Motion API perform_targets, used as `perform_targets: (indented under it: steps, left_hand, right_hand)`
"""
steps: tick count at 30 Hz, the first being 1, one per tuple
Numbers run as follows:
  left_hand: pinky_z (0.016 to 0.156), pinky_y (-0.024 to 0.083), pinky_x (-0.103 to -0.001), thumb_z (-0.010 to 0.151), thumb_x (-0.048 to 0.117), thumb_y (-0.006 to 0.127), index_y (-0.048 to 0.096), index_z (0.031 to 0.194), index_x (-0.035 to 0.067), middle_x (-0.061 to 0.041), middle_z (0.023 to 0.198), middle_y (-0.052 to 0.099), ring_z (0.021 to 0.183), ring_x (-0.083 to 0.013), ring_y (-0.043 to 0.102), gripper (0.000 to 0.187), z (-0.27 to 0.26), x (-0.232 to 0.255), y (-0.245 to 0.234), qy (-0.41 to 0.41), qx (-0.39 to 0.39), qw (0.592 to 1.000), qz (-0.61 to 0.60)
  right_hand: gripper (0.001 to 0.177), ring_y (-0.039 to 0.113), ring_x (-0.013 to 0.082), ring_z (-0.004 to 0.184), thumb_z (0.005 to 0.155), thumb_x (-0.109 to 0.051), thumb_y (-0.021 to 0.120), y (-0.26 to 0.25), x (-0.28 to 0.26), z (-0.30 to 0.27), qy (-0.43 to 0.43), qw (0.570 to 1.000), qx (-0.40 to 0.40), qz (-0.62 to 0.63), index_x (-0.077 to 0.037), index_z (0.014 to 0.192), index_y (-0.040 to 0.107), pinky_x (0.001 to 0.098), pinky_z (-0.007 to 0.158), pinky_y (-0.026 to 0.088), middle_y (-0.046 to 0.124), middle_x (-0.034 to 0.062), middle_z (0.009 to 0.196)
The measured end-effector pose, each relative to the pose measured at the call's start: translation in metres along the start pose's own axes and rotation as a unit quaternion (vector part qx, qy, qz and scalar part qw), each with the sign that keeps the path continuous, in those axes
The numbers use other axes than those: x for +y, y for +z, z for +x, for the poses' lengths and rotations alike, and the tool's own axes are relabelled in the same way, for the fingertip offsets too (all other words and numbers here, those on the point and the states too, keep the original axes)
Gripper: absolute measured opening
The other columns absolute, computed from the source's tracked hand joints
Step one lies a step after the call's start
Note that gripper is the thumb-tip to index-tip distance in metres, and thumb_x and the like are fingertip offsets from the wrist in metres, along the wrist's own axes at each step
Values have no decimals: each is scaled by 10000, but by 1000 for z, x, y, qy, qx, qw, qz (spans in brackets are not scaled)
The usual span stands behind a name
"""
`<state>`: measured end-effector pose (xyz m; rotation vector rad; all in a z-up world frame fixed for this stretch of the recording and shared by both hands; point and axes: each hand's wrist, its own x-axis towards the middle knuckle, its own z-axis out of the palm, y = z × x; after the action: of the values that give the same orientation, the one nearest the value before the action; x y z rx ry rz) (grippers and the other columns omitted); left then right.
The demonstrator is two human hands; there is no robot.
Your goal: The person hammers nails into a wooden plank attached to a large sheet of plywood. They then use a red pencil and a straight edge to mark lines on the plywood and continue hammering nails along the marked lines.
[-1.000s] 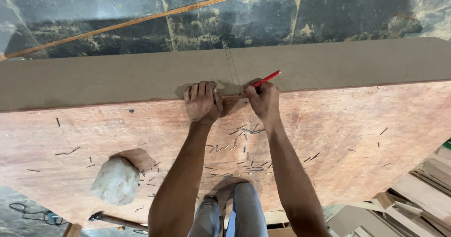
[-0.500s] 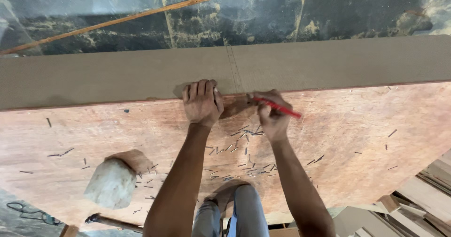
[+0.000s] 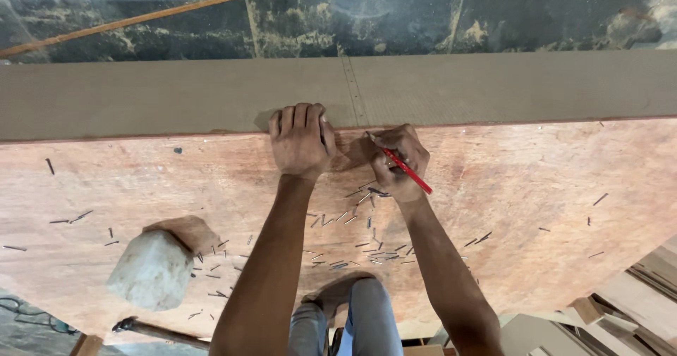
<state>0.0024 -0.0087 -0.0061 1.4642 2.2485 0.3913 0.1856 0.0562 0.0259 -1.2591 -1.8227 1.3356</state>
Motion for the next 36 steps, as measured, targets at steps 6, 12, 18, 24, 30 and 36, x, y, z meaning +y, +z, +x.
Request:
perform_targets:
  steps: [6,12,18,24,30,36]
  left_hand:
    - [1042,403,-480,931,212,594,689,1037,95,-80,1054,660,1060,-289,585,184,2,2,-2,1,9,1000,-7]
    - [1046,401,-484,921,216,594,693,1032,95,-81,1052,666,1062,-293,586,192,2,2,-3,3,6,1000,0]
    - [1040,399,-487,903,224,595,697,1030,93,-83,1049,669,1065,-295,589,209,3,2,-2,-4,2,1000,-5]
    - [1034,402,-489,899,228,598,703,1033,94,-85,1047,670,1062,-299,590,217,3,4,-2,-9,-4,1000,2]
    - [1030,407,-488,897,235,594,704,1028,95,-85,1049,676,1052,-300,597,222,4,3,-2,-9,0,1000,3]
    - [1031,409,-483,897,232,580,705,1019,93,-87,1034,677,1040,-294,601,223,5,3,-2,-10,-5,1000,10]
  right_hand:
    - [169,650,227,872,794,131,635,-1,-1,2,-1,1000,-4,23,18,920,634,329,796,551,695,121,912]
    - [185,650,231,862,772,107,660,-2,-5,4,-4,1000,-8,-10,0,922,648,342,799,538,710,109,916]
    - [191,611,231,863,754,89,639,-2,-4,5,14,999,-10,29,6,927,648,334,792,526,708,113,921]
    - [183,621,237,862,749,77,618,-5,-7,5,20,1000,-13,18,16,918,651,338,797,529,708,120,918]
    - [169,625,227,862,756,77,622,-3,-3,4,11,999,-8,31,19,914,638,332,785,536,704,119,925]
    - [163,612,210,825,766,88,626,-1,2,2,21,999,-1,32,21,913,649,323,731,529,713,113,908]
